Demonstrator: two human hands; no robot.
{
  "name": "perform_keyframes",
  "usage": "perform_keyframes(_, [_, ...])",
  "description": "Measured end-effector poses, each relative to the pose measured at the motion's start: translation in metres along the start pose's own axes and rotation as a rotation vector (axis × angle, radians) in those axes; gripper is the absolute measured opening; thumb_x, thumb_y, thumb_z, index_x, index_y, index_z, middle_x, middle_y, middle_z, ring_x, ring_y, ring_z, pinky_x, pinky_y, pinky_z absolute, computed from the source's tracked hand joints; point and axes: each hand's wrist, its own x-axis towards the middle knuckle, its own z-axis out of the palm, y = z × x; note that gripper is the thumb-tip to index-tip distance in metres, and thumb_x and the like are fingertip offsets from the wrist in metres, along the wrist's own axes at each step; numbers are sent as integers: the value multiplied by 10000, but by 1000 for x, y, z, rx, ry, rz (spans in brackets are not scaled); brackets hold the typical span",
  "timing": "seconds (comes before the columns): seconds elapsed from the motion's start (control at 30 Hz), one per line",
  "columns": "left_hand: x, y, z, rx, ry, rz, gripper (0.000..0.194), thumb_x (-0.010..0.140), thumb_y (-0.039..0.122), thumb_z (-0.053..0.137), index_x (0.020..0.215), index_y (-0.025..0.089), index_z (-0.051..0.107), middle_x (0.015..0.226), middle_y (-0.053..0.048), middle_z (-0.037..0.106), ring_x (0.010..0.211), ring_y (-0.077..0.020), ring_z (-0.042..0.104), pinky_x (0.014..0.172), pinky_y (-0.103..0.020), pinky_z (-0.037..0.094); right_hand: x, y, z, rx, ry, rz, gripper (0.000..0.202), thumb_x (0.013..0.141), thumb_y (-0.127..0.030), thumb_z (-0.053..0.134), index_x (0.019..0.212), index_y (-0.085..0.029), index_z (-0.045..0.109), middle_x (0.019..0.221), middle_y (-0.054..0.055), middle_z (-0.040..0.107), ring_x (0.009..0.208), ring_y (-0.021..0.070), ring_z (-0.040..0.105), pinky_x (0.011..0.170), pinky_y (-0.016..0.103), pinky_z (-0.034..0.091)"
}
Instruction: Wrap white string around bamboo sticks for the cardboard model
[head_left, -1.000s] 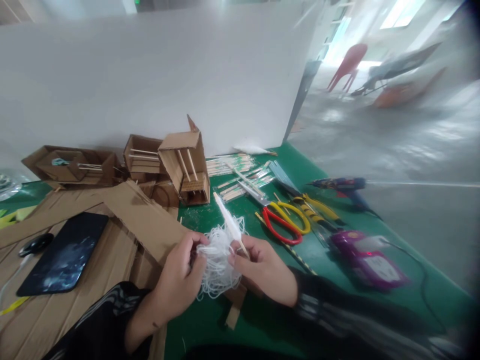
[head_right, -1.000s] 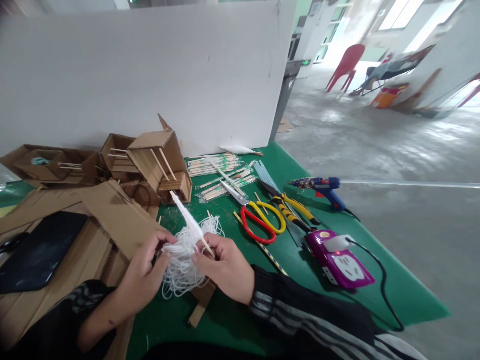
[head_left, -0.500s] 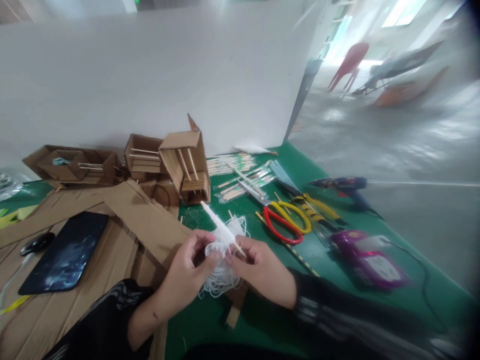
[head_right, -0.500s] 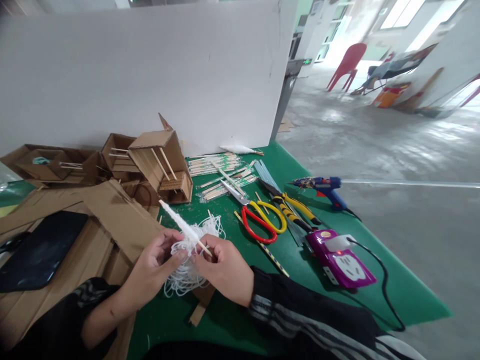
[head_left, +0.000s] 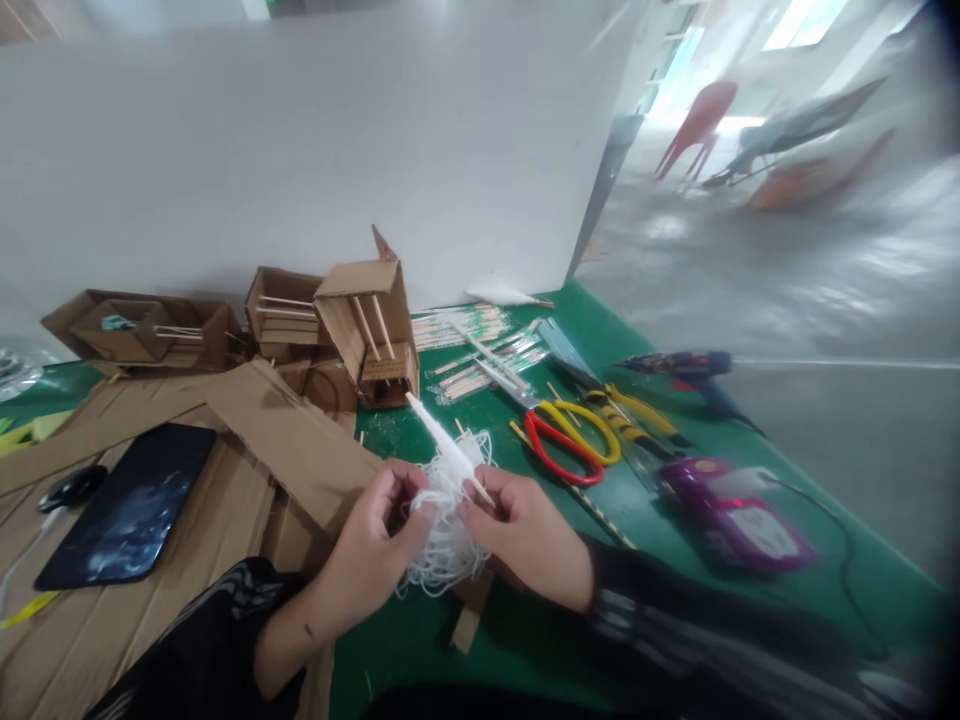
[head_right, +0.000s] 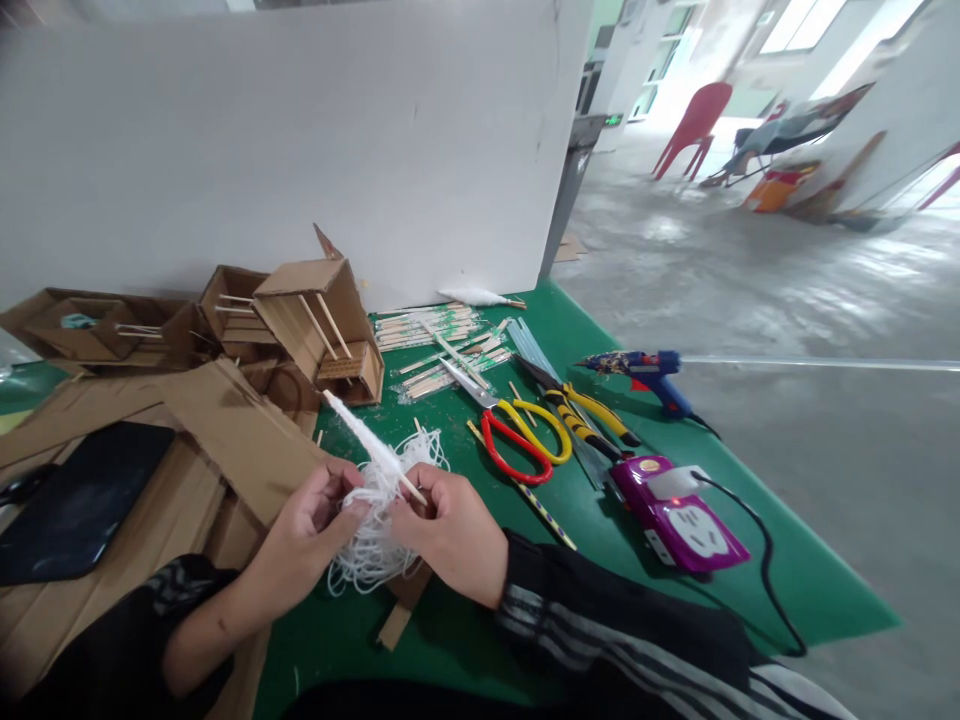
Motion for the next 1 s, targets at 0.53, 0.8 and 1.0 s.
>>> perform_keyframes(0.53, [-8, 12, -3, 775, 122, 482, 97, 809, 227, 598, 869, 207, 525, 877, -44, 548, 880, -216, 516, 789, -340, 406, 1, 1, -2, 145, -39, -3, 275, 812, -399, 609, 725, -182, 464, 619, -59, 363, 547, 84, 301, 510, 222, 292])
perform_keyframes(0.8, [-5, 8, 0, 643, 106, 288, 157, 834, 322, 608, 948, 218, 632, 944, -48, 653, 936, -224, 577, 837, -341, 439, 0, 4, 3, 168, -88, -29, 270, 824, -388, 613, 730, -171, 483, 608, -65, 344, 549, 77, 273, 502, 219, 266])
perform_keyframes(1.0, [-4, 5, 2, 374, 90, 147, 125, 885, 295, 530, 902, 185, 589, 866, -27, 630, 824, -171, 600, 749, -269, 465, 1, 4, 3, 129, -51, -11, 227, 781, -327, 660, 729, -170, 504, 591, -66, 362, 535, 75, 290, 480, 211, 264])
